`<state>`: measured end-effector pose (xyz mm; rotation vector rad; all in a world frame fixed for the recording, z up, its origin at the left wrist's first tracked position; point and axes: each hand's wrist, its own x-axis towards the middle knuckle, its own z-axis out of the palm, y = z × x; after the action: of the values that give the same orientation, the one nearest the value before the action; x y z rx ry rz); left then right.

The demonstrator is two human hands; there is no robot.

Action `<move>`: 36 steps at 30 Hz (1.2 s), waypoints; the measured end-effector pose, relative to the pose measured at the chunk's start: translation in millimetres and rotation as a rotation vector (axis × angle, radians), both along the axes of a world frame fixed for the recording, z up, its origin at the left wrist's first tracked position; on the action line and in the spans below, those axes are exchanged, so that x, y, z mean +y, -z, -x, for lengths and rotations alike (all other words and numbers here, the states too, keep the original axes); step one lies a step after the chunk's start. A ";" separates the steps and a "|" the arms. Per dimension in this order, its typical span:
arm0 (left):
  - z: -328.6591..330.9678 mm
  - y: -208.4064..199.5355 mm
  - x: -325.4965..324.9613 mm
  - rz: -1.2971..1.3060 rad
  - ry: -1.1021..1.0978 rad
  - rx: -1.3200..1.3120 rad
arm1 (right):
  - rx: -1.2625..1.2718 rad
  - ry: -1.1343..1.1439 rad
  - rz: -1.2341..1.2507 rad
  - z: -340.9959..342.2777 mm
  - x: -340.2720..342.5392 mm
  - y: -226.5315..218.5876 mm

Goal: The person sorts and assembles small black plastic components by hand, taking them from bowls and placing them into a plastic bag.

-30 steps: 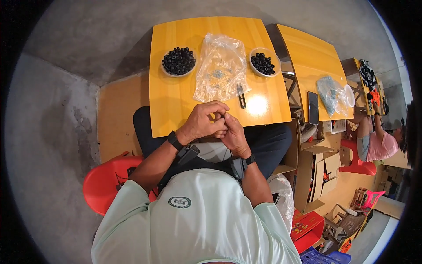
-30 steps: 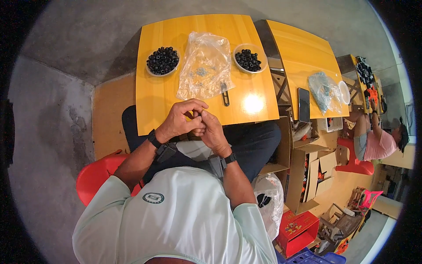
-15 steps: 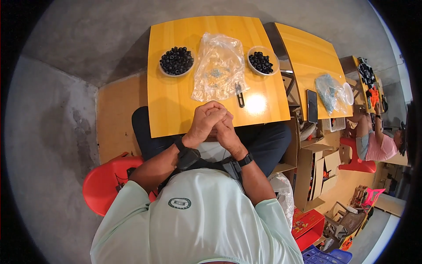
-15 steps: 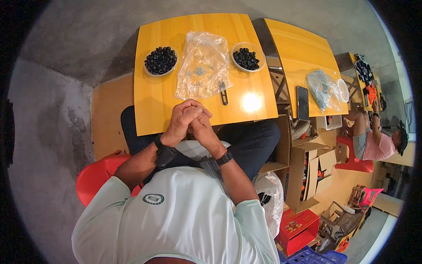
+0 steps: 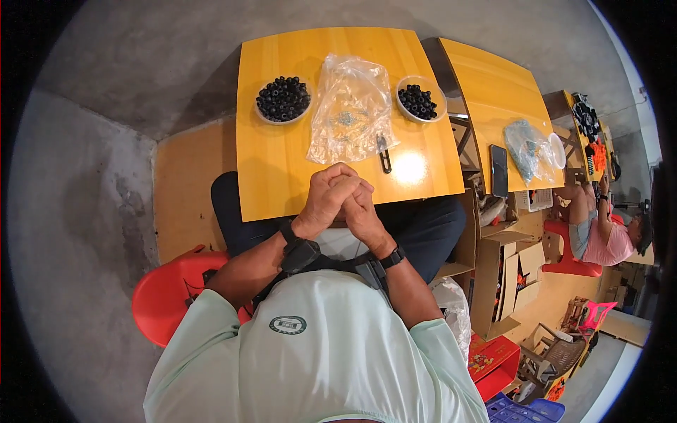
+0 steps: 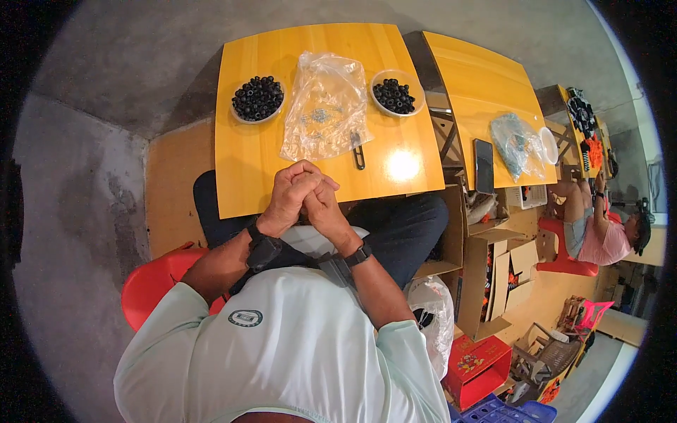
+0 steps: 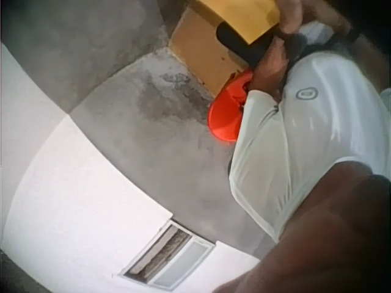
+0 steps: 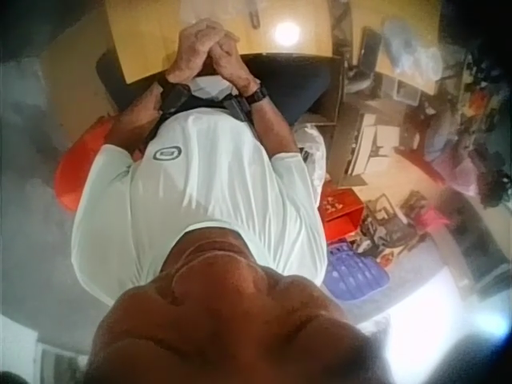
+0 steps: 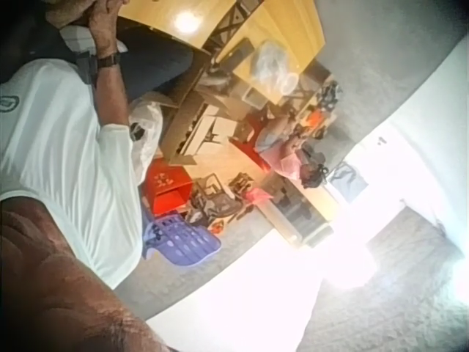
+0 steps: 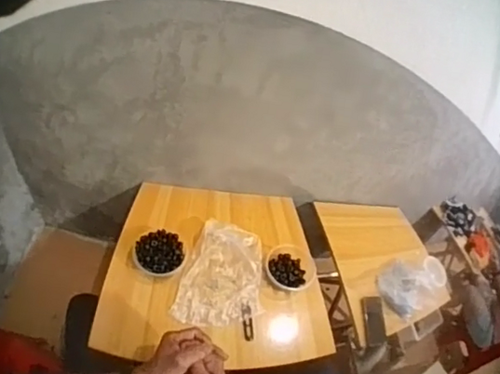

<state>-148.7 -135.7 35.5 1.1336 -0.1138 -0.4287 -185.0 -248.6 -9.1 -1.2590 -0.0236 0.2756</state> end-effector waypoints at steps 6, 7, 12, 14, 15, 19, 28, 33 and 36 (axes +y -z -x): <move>-9.3 -4.3 3.1 -0.111 0.065 0.065 | 0.315 0.022 -0.501 -6.9 -5.5 -16.2; -11.0 1.4 4.9 -0.108 0.071 0.064 | 0.313 0.028 -0.499 -6.6 -7.6 -16.2; -27.3 45.9 38.5 -0.405 -0.182 -0.184 | 0.234 -0.037 -0.827 -4.0 -21.1 -6.6; -30.6 68.0 53.7 -0.549 -0.224 -0.298 | 0.207 -0.043 -0.835 -3.7 -27.5 2.1; -30.1 75.9 59.7 -0.642 -0.241 -0.313 | 0.177 -0.052 -0.845 -3.8 -30.3 6.2; -26.2 72.7 59.7 -0.804 -0.277 -0.471 | 0.197 -0.042 -0.886 -3.9 -30.0 3.1; -27.9 75.3 58.3 -0.894 -0.306 -0.646 | 0.149 -0.083 -0.915 -8.1 -36.4 3.2; -28.4 78.4 56.0 -0.889 -0.326 -0.652 | 0.226 0.198 -0.897 1.2 -65.3 -5.3; -28.7 77.4 56.9 -0.872 -0.328 -0.664 | 0.061 0.301 -0.812 14.2 -102.5 -13.5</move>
<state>-120.0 -78.8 -41.9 2.0883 -0.3338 0.2519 -199.2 -351.1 4.4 -0.4349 0.0982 0.0266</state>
